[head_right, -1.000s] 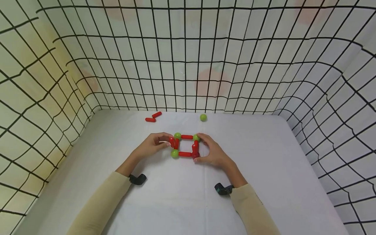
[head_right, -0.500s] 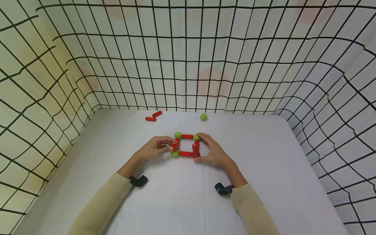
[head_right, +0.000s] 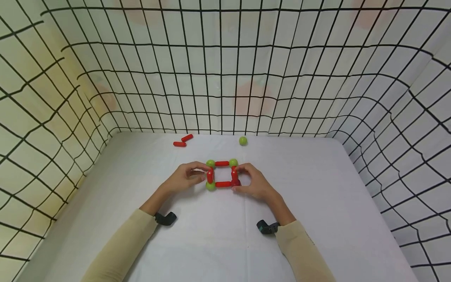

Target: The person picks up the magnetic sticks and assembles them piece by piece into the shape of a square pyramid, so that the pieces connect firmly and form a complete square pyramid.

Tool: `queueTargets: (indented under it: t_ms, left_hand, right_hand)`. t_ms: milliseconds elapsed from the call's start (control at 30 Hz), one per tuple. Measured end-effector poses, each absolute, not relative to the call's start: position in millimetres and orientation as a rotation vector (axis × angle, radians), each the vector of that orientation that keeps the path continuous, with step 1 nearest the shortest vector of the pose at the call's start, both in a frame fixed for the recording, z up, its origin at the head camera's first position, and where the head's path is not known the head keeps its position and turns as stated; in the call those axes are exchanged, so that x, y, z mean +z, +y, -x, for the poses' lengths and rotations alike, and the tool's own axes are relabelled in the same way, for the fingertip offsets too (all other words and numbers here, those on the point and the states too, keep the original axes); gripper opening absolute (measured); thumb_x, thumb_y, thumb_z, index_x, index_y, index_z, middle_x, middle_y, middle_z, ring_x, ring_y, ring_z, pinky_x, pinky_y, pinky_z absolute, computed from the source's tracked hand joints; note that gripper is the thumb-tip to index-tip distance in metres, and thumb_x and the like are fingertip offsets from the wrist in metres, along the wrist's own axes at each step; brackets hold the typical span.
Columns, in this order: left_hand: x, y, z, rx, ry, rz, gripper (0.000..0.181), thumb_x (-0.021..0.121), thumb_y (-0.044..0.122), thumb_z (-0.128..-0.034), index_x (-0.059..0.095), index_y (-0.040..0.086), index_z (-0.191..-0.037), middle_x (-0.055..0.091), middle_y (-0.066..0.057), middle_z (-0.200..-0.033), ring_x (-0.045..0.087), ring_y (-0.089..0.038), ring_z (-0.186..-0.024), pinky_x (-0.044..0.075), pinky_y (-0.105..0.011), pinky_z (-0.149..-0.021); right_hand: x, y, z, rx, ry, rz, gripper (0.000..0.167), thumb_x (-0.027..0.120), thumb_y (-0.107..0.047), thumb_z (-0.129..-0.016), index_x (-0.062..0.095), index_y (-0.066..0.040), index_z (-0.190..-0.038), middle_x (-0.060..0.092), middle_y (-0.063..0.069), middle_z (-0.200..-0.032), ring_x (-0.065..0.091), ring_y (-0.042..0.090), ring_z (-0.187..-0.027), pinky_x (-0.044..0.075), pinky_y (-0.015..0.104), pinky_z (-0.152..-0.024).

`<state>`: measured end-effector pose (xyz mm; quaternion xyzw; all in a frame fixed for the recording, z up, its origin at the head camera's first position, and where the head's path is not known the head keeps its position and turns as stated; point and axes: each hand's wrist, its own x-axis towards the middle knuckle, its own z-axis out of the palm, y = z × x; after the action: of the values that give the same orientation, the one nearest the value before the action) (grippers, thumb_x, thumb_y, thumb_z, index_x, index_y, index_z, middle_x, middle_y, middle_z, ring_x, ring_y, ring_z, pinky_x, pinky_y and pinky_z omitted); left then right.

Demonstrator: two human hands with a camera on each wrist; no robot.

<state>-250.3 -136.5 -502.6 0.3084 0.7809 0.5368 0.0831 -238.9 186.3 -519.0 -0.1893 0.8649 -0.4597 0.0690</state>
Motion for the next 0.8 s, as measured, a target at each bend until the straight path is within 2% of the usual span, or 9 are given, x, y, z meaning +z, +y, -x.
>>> queueTargets:
  t_ms: [200, 367, 533, 667, 800]
  left_hand:
    - [-508.7, -139.1, 252.7, 1.505, 2.513, -0.925, 0.044, 0.071, 0.005, -0.0945, 0.064, 0.011, -0.137, 0.058, -0.007, -0.145, 0.051, -0.024, -0.139, 0.045, -0.045, -0.116]
    - [-510.7, -139.6, 254.4, 1.401, 2.560, -0.875, 0.046, 0.070, 0.008, -0.0963, 0.062, 0.011, -0.141, 0.054, -0.008, -0.149, 0.052, -0.025, -0.139, 0.047, -0.042, -0.114]
    - [-510.4, -139.1, 252.9, 1.334, 2.624, -0.803, 0.042, 0.072, 0.009, -0.0955, 0.066, 0.015, -0.137, 0.066, -0.004, -0.135, 0.064, -0.020, -0.117, 0.054, -0.037, -0.105]
    - [-509.1, -138.8, 250.5, 1.328, 2.628, -0.774, 0.039, 0.080, 0.015, -0.0911, 0.071, 0.017, -0.129, 0.071, 0.001, -0.120, 0.065, -0.015, -0.106, 0.057, -0.033, -0.099]
    - [-509.2, -136.7, 249.4, 1.311, 2.618, -0.851, 0.039, 0.086, 0.019, -0.0860, 0.073, 0.018, -0.123, 0.071, 0.005, -0.112, 0.065, -0.011, -0.102, 0.058, -0.029, -0.095]
  right_hand:
    - [-518.2, 185.2, 240.9, -1.401, 2.579, 0.573, 0.051, 0.080, -0.019, -0.088, 0.056, -0.017, -0.133, 0.062, 0.006, -0.133, 0.055, 0.031, -0.132, 0.041, 0.056, -0.117]
    - [-518.3, 182.6, 248.0, -1.393, 2.609, 0.513, 0.044, 0.069, -0.014, -0.093, 0.058, -0.021, -0.135, 0.065, 0.006, -0.128, 0.058, 0.031, -0.122, 0.045, 0.056, -0.110]
    - [-518.2, 181.2, 254.4, -1.489, 2.572, 0.484, 0.041, 0.066, -0.012, -0.098, 0.057, -0.021, -0.137, 0.064, 0.008, -0.137, 0.062, 0.030, -0.125, 0.048, 0.051, -0.111]
    - [-517.7, 184.1, 254.7, -1.615, 2.511, 0.430, 0.040, 0.054, -0.007, -0.103, 0.051, -0.016, -0.142, 0.058, 0.011, -0.146, 0.058, 0.030, -0.136, 0.048, 0.046, -0.112]
    - [-514.9, 189.5, 251.4, -1.620, 2.419, 0.474, 0.053, 0.043, 0.004, -0.098, 0.042, -0.012, -0.149, 0.046, 0.015, -0.157, 0.046, 0.036, -0.146, 0.040, 0.050, -0.118]
